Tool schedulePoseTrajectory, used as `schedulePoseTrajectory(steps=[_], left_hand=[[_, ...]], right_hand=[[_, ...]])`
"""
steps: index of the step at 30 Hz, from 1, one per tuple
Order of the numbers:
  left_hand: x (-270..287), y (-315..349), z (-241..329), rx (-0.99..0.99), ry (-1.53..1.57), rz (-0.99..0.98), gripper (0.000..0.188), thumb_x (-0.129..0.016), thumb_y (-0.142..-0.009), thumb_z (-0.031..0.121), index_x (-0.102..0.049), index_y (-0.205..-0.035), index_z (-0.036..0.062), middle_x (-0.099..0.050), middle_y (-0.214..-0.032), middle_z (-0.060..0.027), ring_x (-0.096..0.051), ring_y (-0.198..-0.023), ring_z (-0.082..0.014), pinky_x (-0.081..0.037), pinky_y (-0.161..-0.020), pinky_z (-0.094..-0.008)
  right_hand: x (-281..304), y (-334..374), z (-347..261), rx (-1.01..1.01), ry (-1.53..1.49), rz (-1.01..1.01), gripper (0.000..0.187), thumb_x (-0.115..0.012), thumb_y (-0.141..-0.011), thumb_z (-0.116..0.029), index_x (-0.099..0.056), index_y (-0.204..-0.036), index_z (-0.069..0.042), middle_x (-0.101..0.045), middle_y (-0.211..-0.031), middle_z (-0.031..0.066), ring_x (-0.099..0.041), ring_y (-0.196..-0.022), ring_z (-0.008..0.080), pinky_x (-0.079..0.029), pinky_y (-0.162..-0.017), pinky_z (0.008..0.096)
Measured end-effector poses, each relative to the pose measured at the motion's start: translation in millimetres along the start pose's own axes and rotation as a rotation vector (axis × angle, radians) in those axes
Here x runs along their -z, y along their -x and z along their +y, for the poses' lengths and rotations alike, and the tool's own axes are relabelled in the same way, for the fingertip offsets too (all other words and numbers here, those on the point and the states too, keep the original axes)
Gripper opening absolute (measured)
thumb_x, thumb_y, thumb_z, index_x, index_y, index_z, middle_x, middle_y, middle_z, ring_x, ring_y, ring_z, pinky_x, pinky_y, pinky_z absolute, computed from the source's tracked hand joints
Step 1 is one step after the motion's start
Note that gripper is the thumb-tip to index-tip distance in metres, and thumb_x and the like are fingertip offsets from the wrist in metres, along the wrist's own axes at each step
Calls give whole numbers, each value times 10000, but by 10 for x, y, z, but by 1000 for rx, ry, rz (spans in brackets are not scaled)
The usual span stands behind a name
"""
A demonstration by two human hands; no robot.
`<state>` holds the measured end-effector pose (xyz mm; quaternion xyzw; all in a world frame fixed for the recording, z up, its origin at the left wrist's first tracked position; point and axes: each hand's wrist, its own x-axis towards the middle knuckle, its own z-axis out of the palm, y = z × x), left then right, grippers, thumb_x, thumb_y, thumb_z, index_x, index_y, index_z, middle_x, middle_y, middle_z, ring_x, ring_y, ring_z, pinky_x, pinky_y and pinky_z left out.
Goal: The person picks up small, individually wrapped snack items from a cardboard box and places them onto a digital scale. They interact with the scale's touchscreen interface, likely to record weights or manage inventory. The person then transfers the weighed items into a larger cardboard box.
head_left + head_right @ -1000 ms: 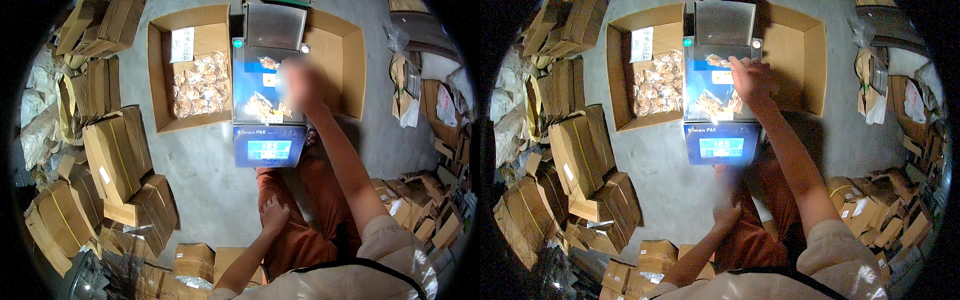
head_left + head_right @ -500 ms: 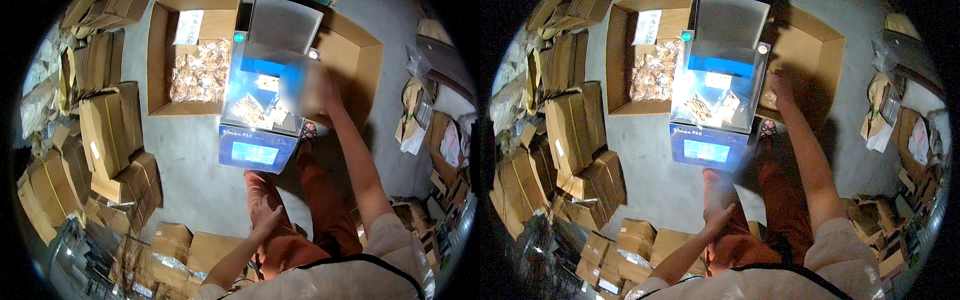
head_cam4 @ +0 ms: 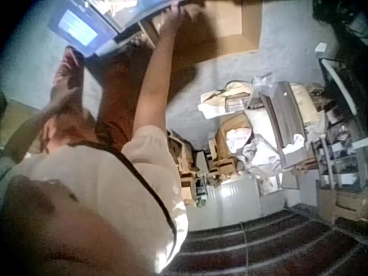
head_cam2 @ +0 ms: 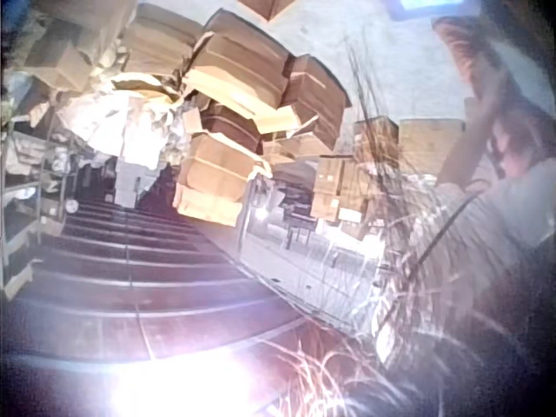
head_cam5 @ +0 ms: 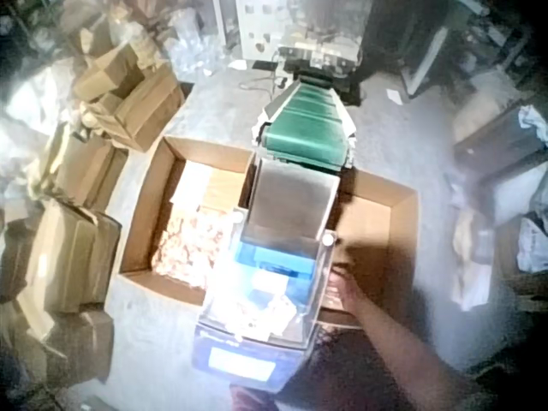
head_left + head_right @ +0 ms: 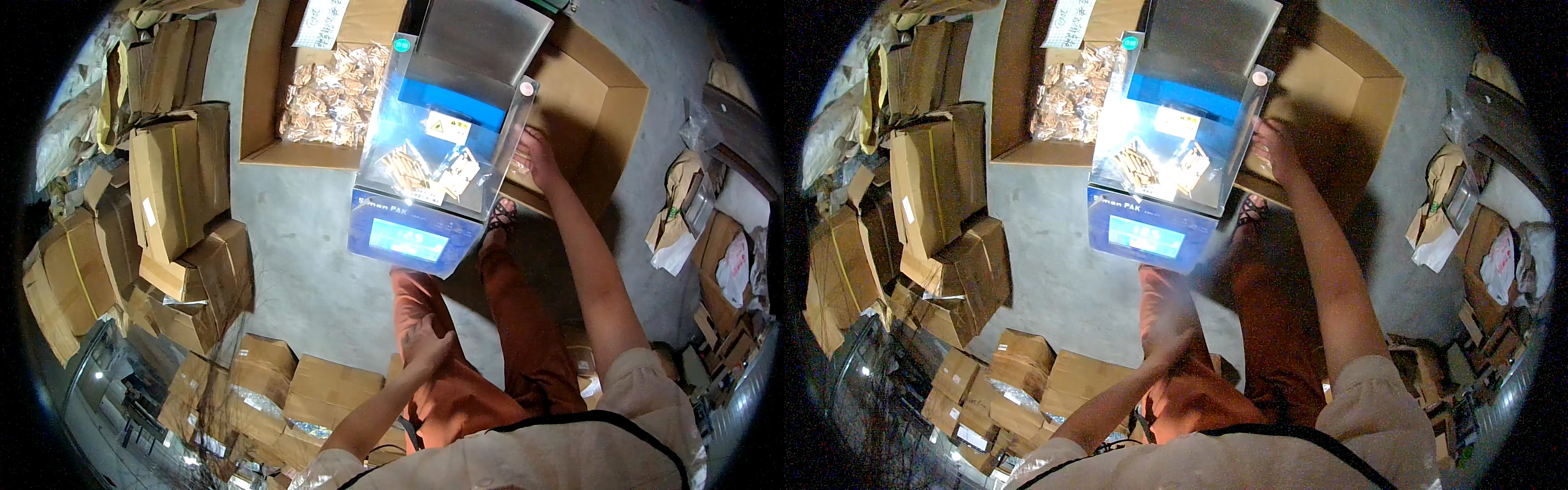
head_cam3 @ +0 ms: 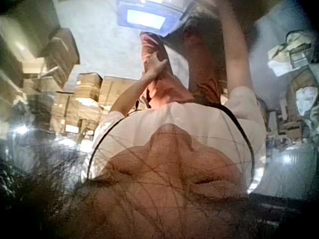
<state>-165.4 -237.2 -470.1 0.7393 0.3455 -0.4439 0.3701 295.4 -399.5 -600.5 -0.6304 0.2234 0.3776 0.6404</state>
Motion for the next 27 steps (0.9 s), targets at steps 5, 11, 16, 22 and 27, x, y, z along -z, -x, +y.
schedulePoseTrajectory(steps=[5, 11, 16, 22, 27], left_hand=[[73, 34, 44, 3, 43, 16, 713, -645, -774, 515, -512, -1357, 126, -572, -1320, -173, -473, -1289, -322, -310, -1089, -487], [167, 19, 132, 22, 38, -31, 713, -643, -774, 512, -513, -1353, 117, -580, -1308, -174, -479, -1279, -331, -304, -1093, -489], [108, 6, 12, 4, -2, 7, 707, -641, -774, 510, -523, -1340, 103, -586, -1302, -171, -492, -1265, -334, -308, -1091, -485], [581, 174, 593, 76, -11, -95, 703, -645, -780, 512, -527, -1345, 110, -592, -1293, -135, -498, -1259, -307, -290, -1103, -486], [879, 166, 784, -62, 140, 68, 589, -707, -807, 383, -552, -1294, 90, -607, -1234, -128, -543, -1189, -325, -381, -1049, -458]], right_hand=[[59, -48, 148, -29, -14, -13, 719, -615, -866, -589, -452, -1360, -92, -556, -1286, 107, -518, -1191, 264, -405, -1040, 458], [-46, 48, 111, -26, -91, -14, 739, -525, -928, -604, -367, -1468, -125, -498, -1374, 127, -493, -1250, 279, -380, -1080, 468], [-99, -5, 206, 1, -151, 40, 698, -543, -931, -555, -387, -1450, -116, -525, -1329, 138, -516, -1221, 269, -412, -1044, 435], [994, -845, 1121, 63, 216, 322, 421, -648, -915, -296, -568, -1252, -56, -660, -1009, 109, -642, -888, 207, -541, -767, 346], [1076, -1236, 1684, 266, 540, 256, 337, -659, -899, -224, -609, -1182, -48, -653, -947, 85, -634, -806, 181, -546, -686, 333]])
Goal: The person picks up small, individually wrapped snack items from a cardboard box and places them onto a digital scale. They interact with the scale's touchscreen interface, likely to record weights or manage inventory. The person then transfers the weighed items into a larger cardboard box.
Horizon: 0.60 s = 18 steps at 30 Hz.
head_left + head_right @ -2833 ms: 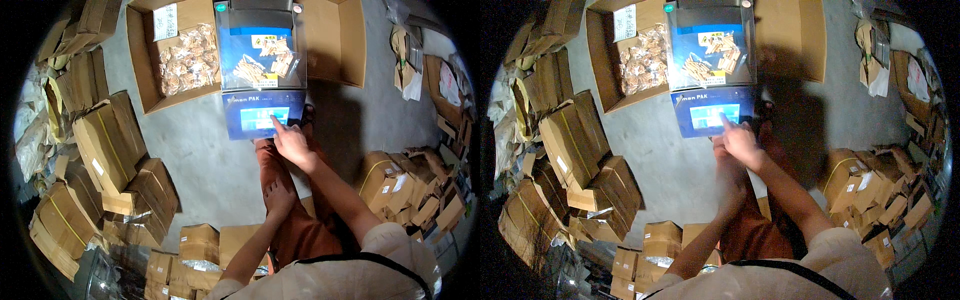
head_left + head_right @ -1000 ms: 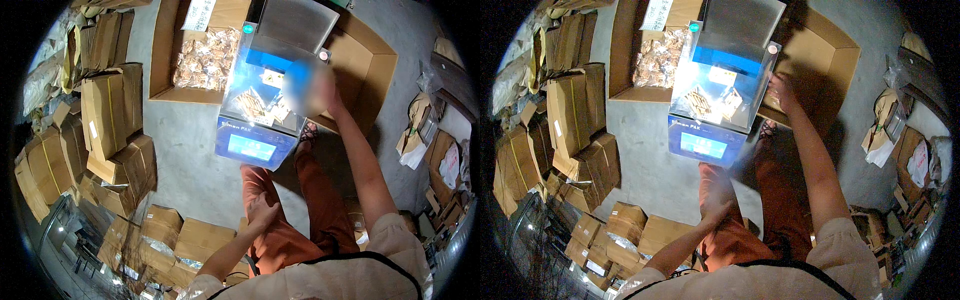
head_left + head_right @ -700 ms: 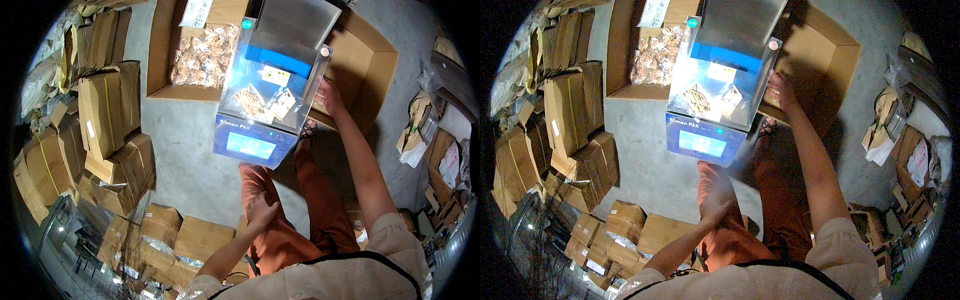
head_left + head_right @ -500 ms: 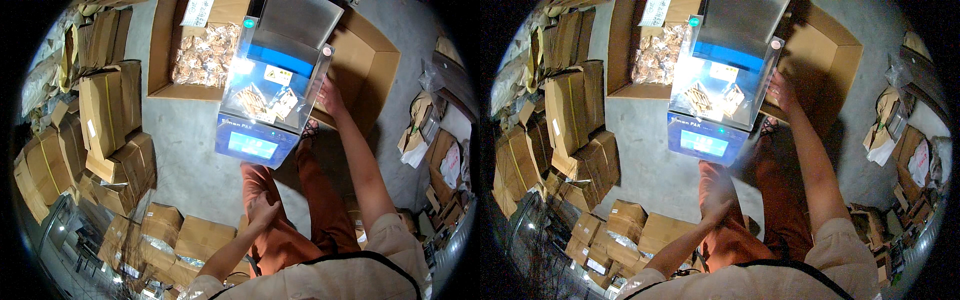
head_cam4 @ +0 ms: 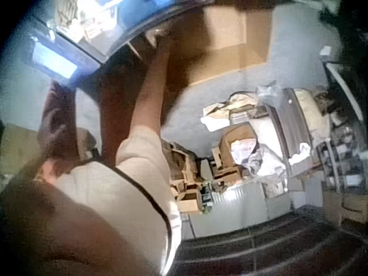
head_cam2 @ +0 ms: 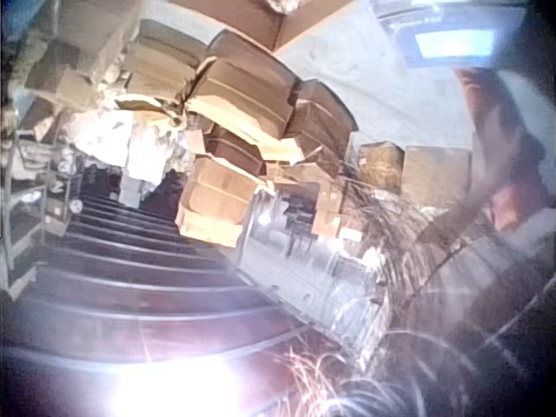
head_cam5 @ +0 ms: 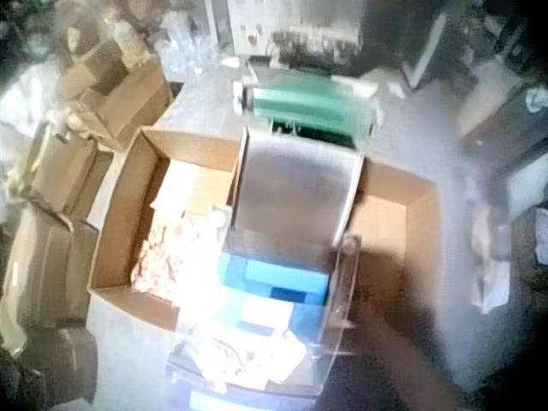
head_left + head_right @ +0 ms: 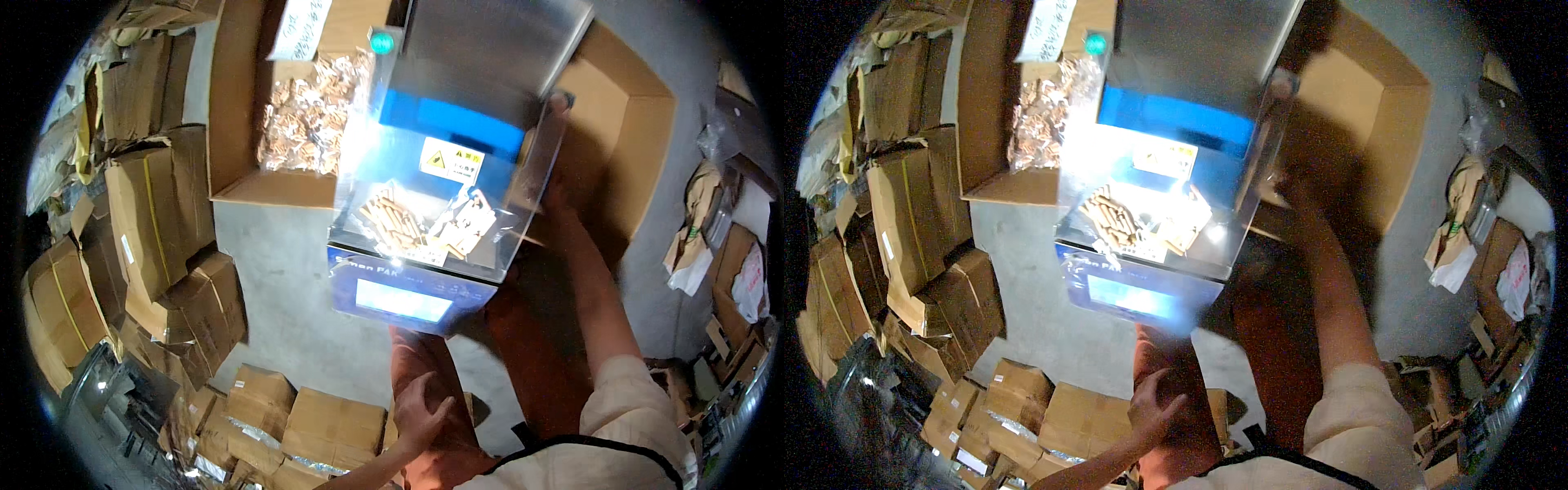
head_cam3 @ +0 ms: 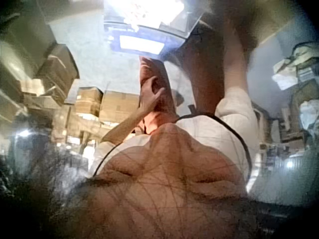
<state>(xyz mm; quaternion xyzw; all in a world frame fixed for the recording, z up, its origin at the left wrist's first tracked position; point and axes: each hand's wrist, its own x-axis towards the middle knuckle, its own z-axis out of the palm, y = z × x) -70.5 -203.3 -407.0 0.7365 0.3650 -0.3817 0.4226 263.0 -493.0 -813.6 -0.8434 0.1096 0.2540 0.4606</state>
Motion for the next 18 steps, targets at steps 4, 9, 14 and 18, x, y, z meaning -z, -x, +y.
schedulePoseTrajectory(steps=[4, 9, 14, 18], left_hand=[[86, -81, -15, -72, 139, 25, 406, -723, -819, 187, -598, -1184, 62, -619, -1184, -142, -583, -1117, -342, -455, -970, -427], [52, -66, 172, -46, 56, 21, 271, -695, -841, 198, -643, -1083, 89, -641, -1117, -102, -598, -1072, -319, -456, -938, -433], [31, 30, 140, -5, -100, -26, 345, -706, -820, 314, -657, -1102, 120, -656, -1107, -89, -592, -1084, -302, -426, -966, -426], [-3, 16, 27, -8, -134, -24, 402, -710, -817, 357, -651, -1138, 122, -664, -1114, -93, -602, -1084, -307, -456, -937, -432]], right_hand=[[-120, 93, -145, -223, -320, -21, 346, -658, -900, -205, -591, -1205, -56, -640, -997, 79, -624, -865, 175, -545, -722, 336], [120, 507, -681, -270, -495, 40, 361, -656, -903, -182, -568, -1233, -64, -622, -1060, 71, -611, -939, 167, -544, -767, 339], [374, 1021, -1686, -197, -571, -131, 397, -710, -863, -166, -569, -1218, -57, -607, -1180, 95, -597, -1061, 208, -523, -887, 402], [333, 1235, -2637, -10, -688, -428, 400, -648, -892, -129, -552, -1274, -60, -598, -1129, 66, -586, -1062, 166, -525, -893, 337]])
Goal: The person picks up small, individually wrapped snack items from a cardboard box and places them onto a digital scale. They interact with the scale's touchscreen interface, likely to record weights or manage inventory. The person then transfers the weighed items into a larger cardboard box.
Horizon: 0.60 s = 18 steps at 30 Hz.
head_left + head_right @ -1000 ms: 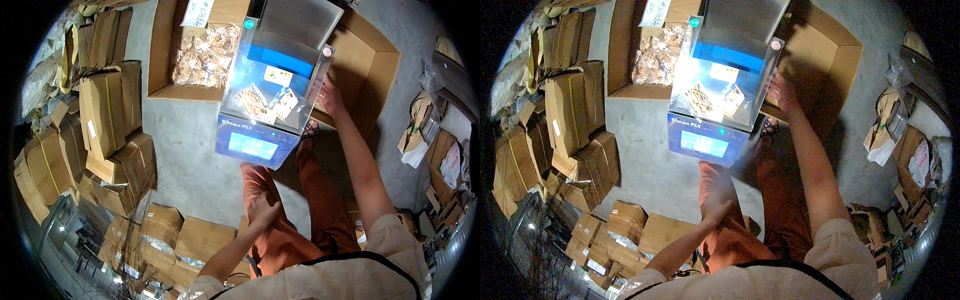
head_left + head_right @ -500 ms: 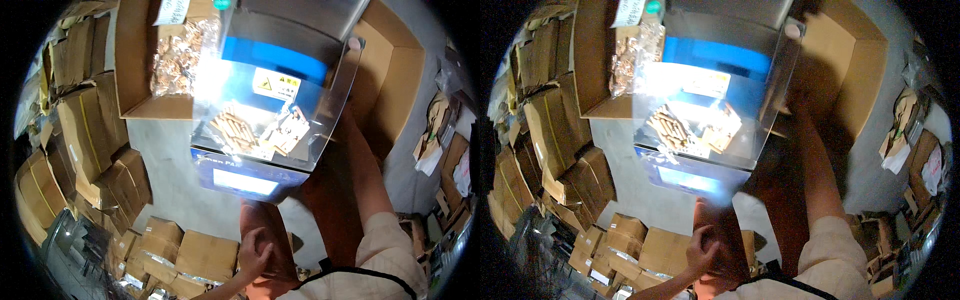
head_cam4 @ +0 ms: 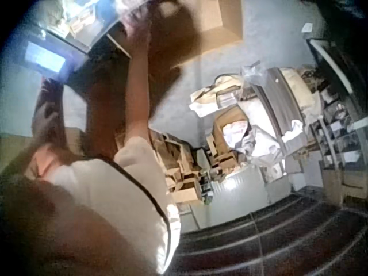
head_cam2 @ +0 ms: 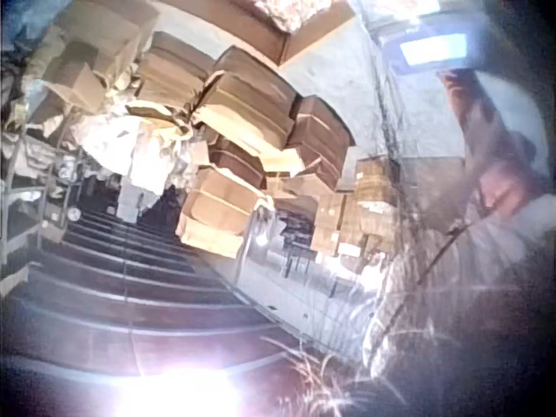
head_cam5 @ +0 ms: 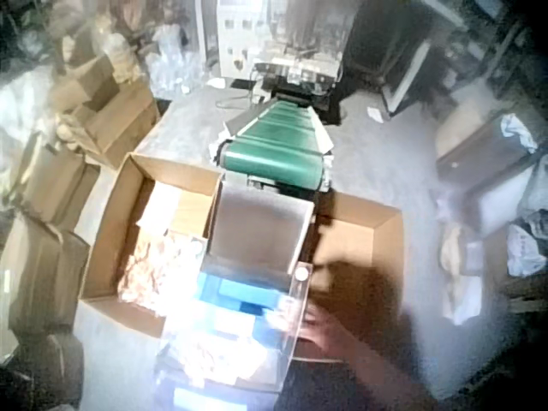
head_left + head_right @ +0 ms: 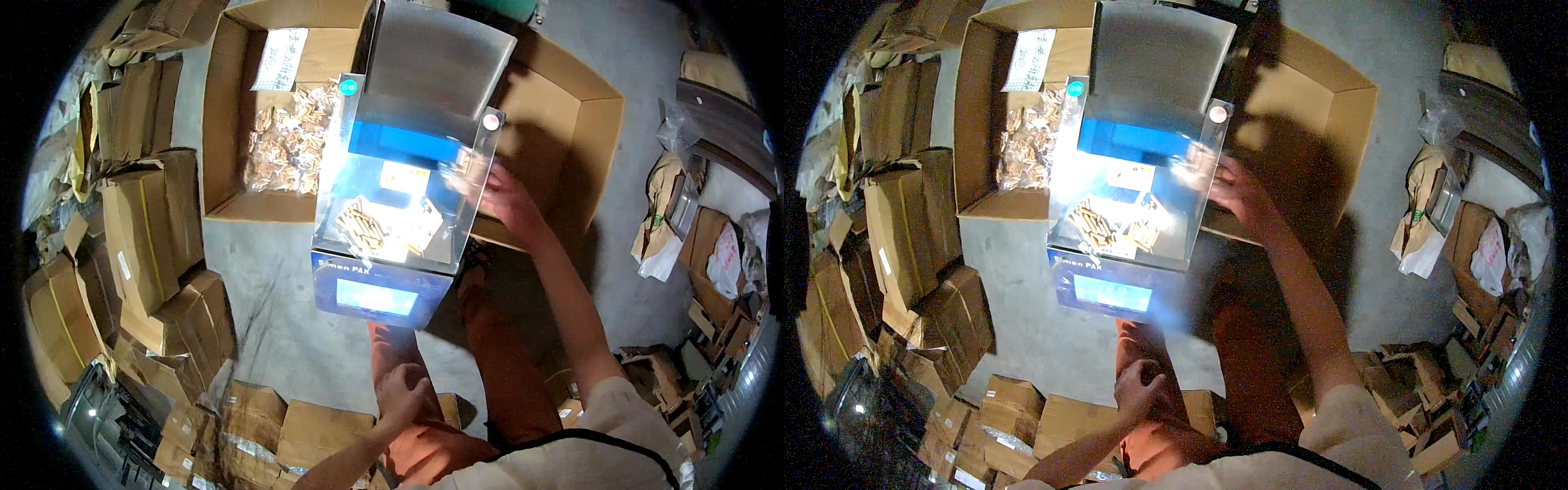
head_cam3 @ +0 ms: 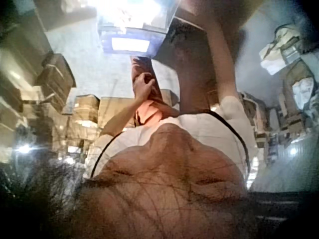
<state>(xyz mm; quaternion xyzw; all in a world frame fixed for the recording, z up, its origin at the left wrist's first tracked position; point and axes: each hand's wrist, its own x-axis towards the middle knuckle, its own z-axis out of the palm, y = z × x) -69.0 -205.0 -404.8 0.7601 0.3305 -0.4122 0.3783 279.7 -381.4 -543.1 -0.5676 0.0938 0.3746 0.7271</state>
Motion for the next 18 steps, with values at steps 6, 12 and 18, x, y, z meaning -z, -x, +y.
schedulePoseTrajectory(steps=[6, 12, 18], left_hand=[[59, 2, -7, 4, -1, -70, 455, -685, -817, 419, -640, -1154, 117, -655, -1161, -120, -601, -1114, -320, -462, -928, -446], [-64, 62, -187, 118, -6, -57, 525, -675, -799, 462, -621, -1194, 121, -644, -1190, -131, -587, -1148, -309, -435, -962, -454], [-139, 78, -117, 136, 66, -39, 494, -647, -784, 423, -644, -1172, 117, -643, -1219, -104, -578, -1172, -284, -384, -1038, -428]], right_hand=[[562, 9, 421, -33, -8, 267, 383, -621, -888, -221, -578, -1235, -63, -644, -1123, 80, -630, -1020, 184, -498, -941, 360], [182, 204, 572, -291, -4, 330, 401, -625, -880, -250, -558, -1252, -116, -619, -1186, 88, -594, -1113, 224, -466, -989, 416], [672, -88, 1011, 10, 3, 168, 379, -568, -946, -258, -491, -1296, -135, -581, -1215, 79, -552, -1172, 240, -450, -1023, 469]])
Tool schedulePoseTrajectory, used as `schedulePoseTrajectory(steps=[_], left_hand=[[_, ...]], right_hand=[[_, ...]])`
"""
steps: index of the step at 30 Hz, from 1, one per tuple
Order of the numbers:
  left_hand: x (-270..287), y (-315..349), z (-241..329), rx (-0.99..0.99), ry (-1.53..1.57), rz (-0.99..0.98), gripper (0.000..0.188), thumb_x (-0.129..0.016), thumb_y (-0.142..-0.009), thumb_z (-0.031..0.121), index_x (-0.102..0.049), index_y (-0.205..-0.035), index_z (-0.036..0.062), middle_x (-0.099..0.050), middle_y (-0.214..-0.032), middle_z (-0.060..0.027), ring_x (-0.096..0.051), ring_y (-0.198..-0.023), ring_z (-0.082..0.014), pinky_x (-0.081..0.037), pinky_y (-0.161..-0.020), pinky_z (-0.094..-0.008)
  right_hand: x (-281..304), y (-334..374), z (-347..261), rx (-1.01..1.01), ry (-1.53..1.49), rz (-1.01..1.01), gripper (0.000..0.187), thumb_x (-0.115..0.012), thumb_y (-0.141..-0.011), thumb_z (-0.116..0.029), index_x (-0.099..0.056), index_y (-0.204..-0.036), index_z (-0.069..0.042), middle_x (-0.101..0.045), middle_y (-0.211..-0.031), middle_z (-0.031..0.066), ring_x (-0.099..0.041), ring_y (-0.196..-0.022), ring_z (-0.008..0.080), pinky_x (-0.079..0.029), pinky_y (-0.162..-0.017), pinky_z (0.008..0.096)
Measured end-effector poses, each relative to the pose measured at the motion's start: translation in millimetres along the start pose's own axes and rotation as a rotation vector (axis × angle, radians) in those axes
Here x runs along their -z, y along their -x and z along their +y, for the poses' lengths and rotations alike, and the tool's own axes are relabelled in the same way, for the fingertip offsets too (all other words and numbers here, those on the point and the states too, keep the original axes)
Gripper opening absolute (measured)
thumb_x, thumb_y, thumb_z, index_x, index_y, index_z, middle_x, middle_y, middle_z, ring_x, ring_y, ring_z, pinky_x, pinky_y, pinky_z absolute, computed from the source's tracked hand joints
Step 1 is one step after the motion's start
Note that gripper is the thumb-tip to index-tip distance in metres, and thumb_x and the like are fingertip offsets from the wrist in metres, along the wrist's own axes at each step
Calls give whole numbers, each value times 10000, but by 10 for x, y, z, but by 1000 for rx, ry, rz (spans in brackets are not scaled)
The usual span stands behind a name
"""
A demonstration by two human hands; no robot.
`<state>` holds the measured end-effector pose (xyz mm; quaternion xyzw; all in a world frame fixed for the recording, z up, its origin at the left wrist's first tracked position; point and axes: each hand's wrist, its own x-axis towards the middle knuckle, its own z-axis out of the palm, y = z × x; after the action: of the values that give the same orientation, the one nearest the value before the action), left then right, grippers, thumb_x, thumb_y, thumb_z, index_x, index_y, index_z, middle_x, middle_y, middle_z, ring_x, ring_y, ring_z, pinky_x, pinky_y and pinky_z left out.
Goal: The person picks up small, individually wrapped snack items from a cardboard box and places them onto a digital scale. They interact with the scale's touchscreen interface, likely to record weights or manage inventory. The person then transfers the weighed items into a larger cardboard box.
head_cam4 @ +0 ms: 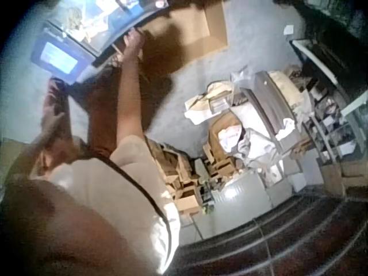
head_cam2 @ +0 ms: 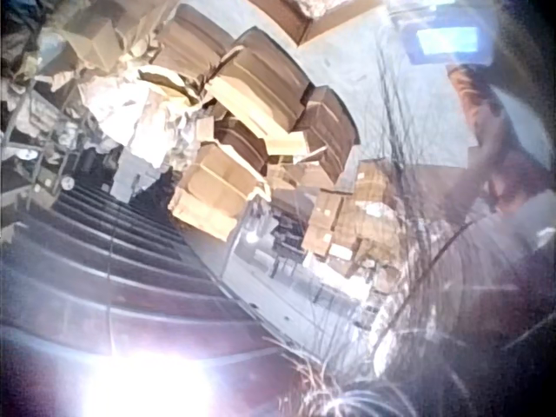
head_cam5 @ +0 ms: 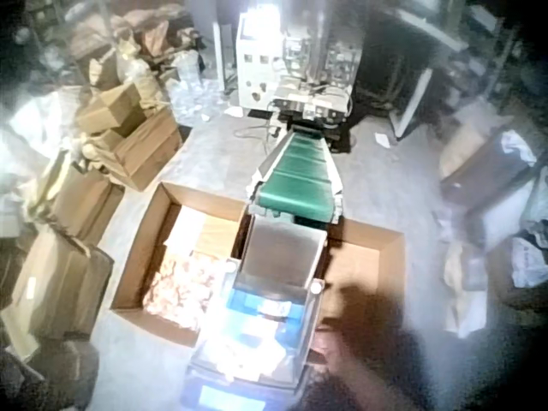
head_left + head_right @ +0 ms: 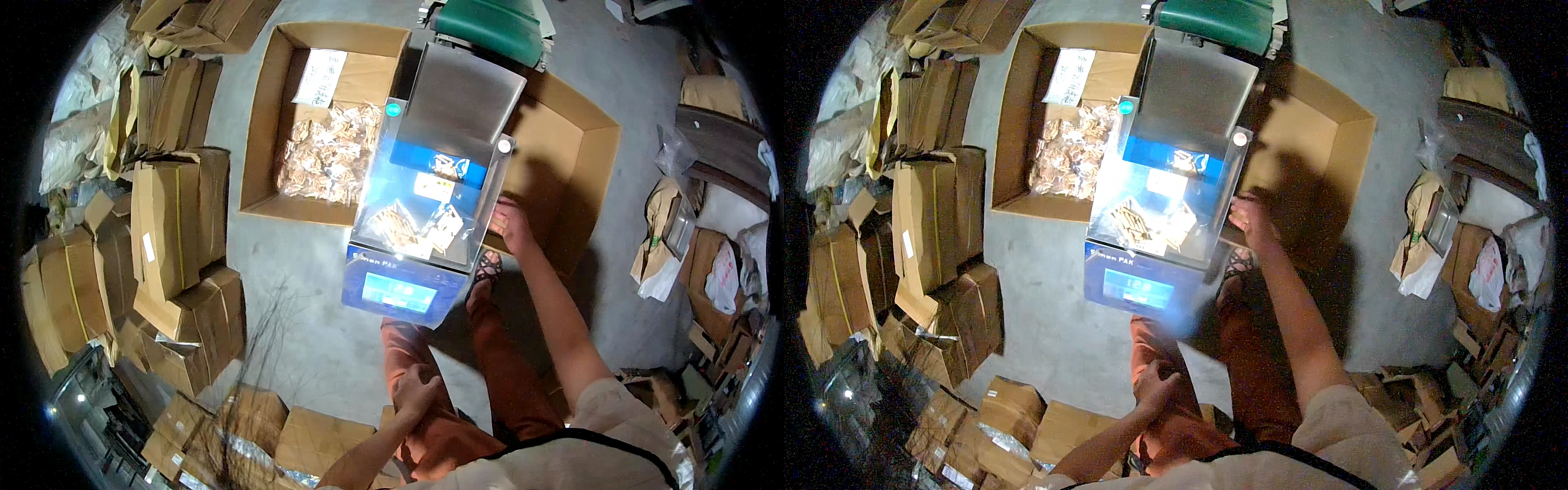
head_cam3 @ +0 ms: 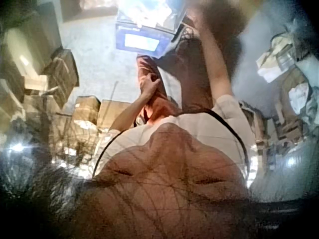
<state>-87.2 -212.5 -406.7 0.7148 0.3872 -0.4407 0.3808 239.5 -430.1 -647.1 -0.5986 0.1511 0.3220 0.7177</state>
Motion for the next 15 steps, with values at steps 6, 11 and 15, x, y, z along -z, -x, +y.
schedulePoseTrajectory(steps=[6, 11, 15], left_hand=[[-193, -6, -171, 37, 64, 26, 502, -643, -781, 439, -646, -1169, 120, -647, -1217, -90, -581, -1171, -275, -343, -1057, -459], [-327, -68, -229, 29, 84, 31, 486, -651, -773, 436, -649, -1161, 143, -654, -1208, -72, -580, -1173, -267, -333, -1050, -495], [-355, -86, -224, 25, 99, 43, 493, -651, -764, 445, -647, -1161, 152, -653, -1213, -65, -571, -1188, -265, -329, -1050, -500]], right_hand=[[-251, -214, -330, -232, -108, 118, 411, -616, -914, -264, -491, -1280, -127, -605, -1177, 68, -577, -1110, 228, -477, -973, 440], [-261, -251, -393, -197, -48, 115, 448, -664, -878, -317, -502, -1259, -145, -617, -1149, 57, -581, -1072, 232, -470, -954, 436], [-309, -304, -434, -194, -4, 121, 476, -681, -857, -361, -511, -1255, -163, -610, -1166, 49, -558, -1096, 229, -455, -952, 449]])
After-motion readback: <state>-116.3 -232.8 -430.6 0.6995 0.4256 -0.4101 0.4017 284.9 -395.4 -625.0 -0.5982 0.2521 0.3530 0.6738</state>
